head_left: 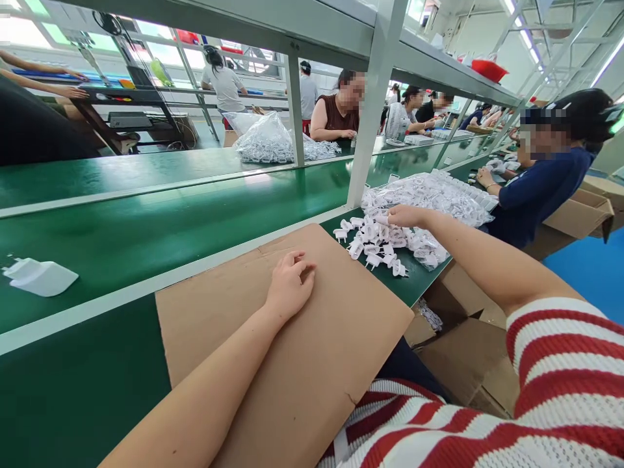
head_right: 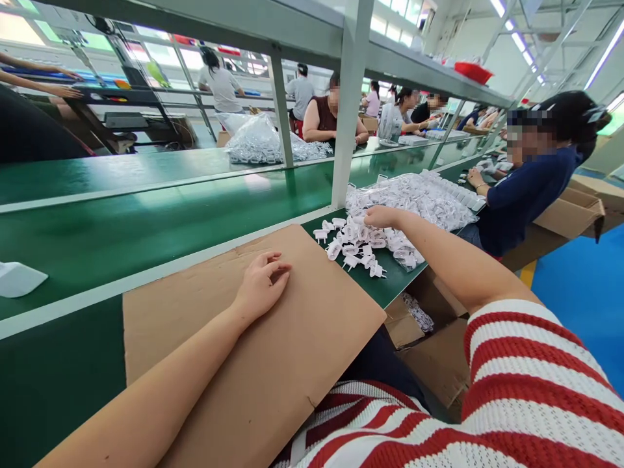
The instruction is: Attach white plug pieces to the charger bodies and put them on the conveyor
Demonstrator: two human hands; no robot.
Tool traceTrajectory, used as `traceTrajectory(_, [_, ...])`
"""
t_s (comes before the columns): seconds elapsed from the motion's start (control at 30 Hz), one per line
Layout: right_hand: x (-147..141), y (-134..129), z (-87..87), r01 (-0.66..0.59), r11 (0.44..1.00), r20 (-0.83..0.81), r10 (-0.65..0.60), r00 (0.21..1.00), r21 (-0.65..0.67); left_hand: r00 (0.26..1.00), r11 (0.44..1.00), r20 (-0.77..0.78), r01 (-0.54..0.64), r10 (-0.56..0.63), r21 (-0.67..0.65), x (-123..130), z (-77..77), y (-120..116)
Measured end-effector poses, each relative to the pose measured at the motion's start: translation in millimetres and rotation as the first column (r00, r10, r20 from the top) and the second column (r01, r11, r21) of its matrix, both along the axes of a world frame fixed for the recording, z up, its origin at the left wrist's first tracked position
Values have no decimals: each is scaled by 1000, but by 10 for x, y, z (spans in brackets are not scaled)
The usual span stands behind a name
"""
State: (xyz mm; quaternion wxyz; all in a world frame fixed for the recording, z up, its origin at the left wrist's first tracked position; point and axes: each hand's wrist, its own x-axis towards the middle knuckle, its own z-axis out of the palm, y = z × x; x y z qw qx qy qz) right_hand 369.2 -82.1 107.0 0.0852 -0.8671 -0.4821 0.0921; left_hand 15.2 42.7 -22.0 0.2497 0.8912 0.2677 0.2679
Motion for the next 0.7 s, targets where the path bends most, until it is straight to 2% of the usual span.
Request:
traceTrajectory(0.1, [-51, 21, 108, -59, 996, 12, 60, 998, -61, 1000, 1000, -12, 4, -4, -3, -6, 0, 7])
traceTrajectory(0.2, [-187, 116, 82, -112, 992, 41, 114, 993, -55, 1000, 1000, -18, 10, -10, 2, -6, 5, 7])
traceTrajectory(0.37, [-666, 419, -279, -248, 968, 77, 246, 966, 27, 999, 1000, -33, 15, -14, 14, -9, 26, 5])
traceTrajectory(0.5, [-952, 645, -508, -359, 933, 100, 356, 929, 18, 999, 1000, -37, 27, -26, 11, -23, 40, -7])
traceTrajectory(0.57, [-979, 711, -509, -390, 921, 101, 387, 916, 5, 999, 1000, -36, 30, -30, 9, -29, 44, -15])
traceTrajectory(0.7, [-968, 749, -386, -414, 909, 100, 407, 908, 57, 999, 1000, -30, 30, -30, 5, -31, 47, -30])
